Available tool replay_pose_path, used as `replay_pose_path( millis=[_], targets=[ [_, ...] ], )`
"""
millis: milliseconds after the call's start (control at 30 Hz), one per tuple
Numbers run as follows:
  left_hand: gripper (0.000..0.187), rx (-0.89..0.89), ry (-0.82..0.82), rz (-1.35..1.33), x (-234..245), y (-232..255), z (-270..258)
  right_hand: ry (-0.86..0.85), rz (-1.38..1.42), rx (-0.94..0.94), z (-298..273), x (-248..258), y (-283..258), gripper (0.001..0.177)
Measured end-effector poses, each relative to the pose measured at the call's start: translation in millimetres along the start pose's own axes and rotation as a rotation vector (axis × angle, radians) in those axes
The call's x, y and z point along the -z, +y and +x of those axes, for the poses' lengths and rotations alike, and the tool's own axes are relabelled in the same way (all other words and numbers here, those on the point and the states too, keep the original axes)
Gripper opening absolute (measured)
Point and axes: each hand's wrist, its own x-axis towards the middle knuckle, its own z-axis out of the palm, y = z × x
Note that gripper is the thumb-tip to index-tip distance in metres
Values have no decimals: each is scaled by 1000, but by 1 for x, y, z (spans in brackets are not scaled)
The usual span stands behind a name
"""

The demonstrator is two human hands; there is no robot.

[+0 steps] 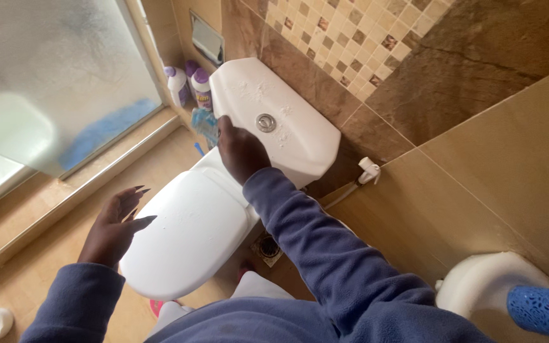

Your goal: The person cleans a toilet by applying cleaning solutions from several bottles to the rim and interior of the bowl before wiping surfaces with a cloth.

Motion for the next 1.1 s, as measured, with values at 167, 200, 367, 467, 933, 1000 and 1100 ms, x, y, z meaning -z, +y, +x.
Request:
replay_pose_path(
  millis=[167, 200, 367, 467, 933, 1000, 1100],
  targets=[
    [72, 15, -20, -28, -15, 5, 4, 219, 151, 58, 6, 30, 6, 19],
    [73, 37, -13, 37, -17, 7, 3, 226, 206, 26, 6, 33, 5, 18],
    [72, -19, -54, 57, -29, 11, 9, 176, 152, -92, -14, 33, 21, 16],
    [70, -46, -88, -1, -33, 15, 11, 32, 6, -118, -22, 31, 40, 14],
    [65, -80, -154, 82, -71, 60, 39, 232, -155, 78, -11, 15, 69, 24],
    [64, -71, -172, 47, -81, 70, 43, 233, -164, 31, -8, 13, 70, 20],
    [62, -62, -207, -13, -89, 80, 41, 226, -148, -8, -14, 9, 72, 17]
  ],
)
